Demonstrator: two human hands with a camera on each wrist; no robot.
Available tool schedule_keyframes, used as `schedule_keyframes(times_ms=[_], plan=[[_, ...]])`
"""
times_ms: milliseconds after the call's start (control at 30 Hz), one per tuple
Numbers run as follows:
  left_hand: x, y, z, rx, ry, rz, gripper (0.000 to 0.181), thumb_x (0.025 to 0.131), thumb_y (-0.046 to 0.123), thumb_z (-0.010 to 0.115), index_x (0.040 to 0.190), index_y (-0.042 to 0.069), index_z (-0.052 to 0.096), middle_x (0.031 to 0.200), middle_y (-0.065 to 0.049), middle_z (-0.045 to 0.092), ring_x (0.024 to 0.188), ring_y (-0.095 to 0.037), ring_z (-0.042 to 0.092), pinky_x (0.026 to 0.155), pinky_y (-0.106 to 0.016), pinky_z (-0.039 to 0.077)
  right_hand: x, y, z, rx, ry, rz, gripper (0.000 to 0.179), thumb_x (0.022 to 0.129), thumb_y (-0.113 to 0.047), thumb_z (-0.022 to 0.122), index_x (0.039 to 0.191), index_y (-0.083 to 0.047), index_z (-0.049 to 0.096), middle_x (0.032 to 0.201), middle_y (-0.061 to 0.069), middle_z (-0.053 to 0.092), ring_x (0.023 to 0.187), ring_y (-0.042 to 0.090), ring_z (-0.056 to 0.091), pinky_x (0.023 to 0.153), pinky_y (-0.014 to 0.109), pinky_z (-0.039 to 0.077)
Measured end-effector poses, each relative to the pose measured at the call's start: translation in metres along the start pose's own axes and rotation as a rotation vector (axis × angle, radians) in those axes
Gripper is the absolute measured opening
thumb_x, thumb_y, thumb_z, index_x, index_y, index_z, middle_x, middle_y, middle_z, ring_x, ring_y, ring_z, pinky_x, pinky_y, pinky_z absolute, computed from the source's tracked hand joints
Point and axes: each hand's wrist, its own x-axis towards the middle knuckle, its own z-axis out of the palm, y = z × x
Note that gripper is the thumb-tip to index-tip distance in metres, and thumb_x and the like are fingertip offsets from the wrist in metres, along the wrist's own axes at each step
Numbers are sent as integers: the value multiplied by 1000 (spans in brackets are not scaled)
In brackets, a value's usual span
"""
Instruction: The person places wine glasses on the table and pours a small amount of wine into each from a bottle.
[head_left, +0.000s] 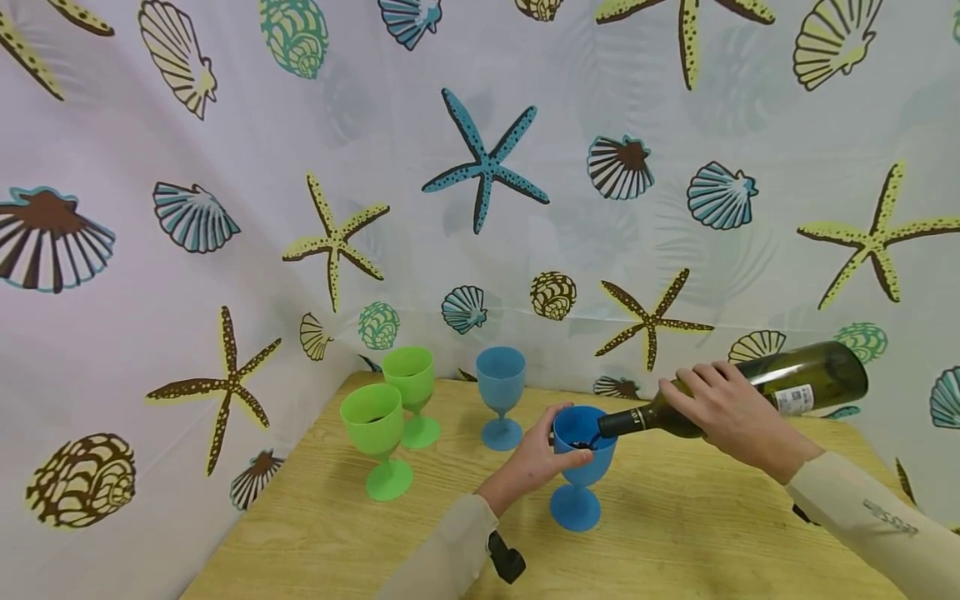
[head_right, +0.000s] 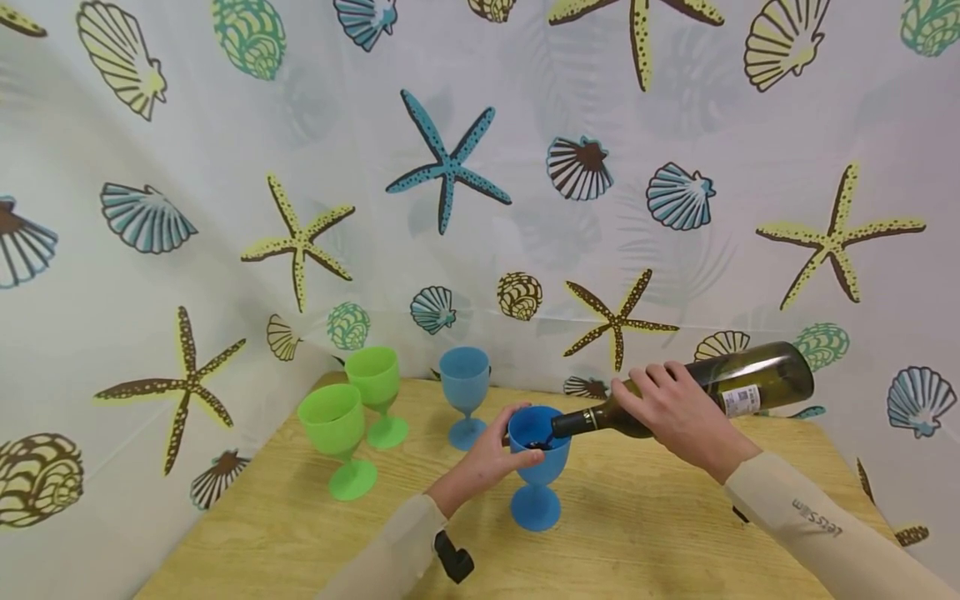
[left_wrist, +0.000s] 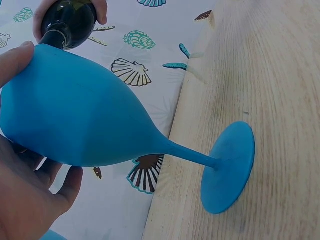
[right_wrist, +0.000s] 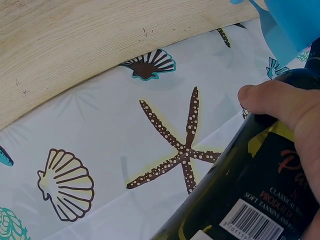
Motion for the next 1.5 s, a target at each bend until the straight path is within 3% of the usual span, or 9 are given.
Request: schedule_keyframes(times_ms=[1200,1233,1267,1333,1367,1433,1467,1500], plan=[[1,-4,1,-7,-8,8,73,87,35,69,146,19,29,143,-12,40,127,-37,42,96,-53,41,2,1,-4,-27,-18,-21,64,66,-10,87,121,-3,54,102,19,56,87,35,55,77,48,46],[1,-4,1,-9,-9,8,73,87,35,69,146,19,29,143,-12,40,127,-37,42,96,-53,41,2,1,-5,-25,-21,-23,61,69,-9,84,121,-3,54,102,19,56,87,35,55,77,49,45],[1,-4,1,-12,-10,7,73,87,35,69,146,19,29,143,-12,40,127,-37,42,96,-53,41,2,1,-5,-26,-17,-25,48,79,-8,76,121,-3,53,102,19,56,87,35,55,77,48,45],[1,-4,1,-18,-11,6,73,87,35,69,147,19,29,143,-12,40,127,-37,43,96,-53,41,3,1,-5,-27,-6,-29,25,97,-8,53,121,-2,53,102,20,56,87,35,56,78,48,45],[1,-3,0,-19,-12,5,73,87,35,69,147,19,29,143,-12,40,127,-37,43,96,-53,42,3,1,-5,-28,2,-31,26,102,-8,37,121,-2,53,101,20,56,86,35,56,77,48,45],[1,-3,0,-19,-12,4,74,87,35,69,147,18,29,143,-12,40,127,-37,43,96,-53,41,3,1,-5,-32,18,-34,49,104,-11,8,121,-2,54,101,20,56,85,35,56,77,48,45],[1,-3,0,-19,-13,5,74,87,35,69,147,17,28,143,-12,40,127,-37,43,96,-53,41,3,1,-5,-38,28,-36,61,102,-14,-2,120,-2,54,100,20,56,85,35,56,77,48,45],[1,-2,0,-16,-12,5,75,87,35,69,147,17,28,143,-12,40,127,-36,42,96,-53,41,3,1,-4,-42,31,-36,62,102,-14,-4,120,-2,54,100,20,56,85,35,56,77,48,45]])
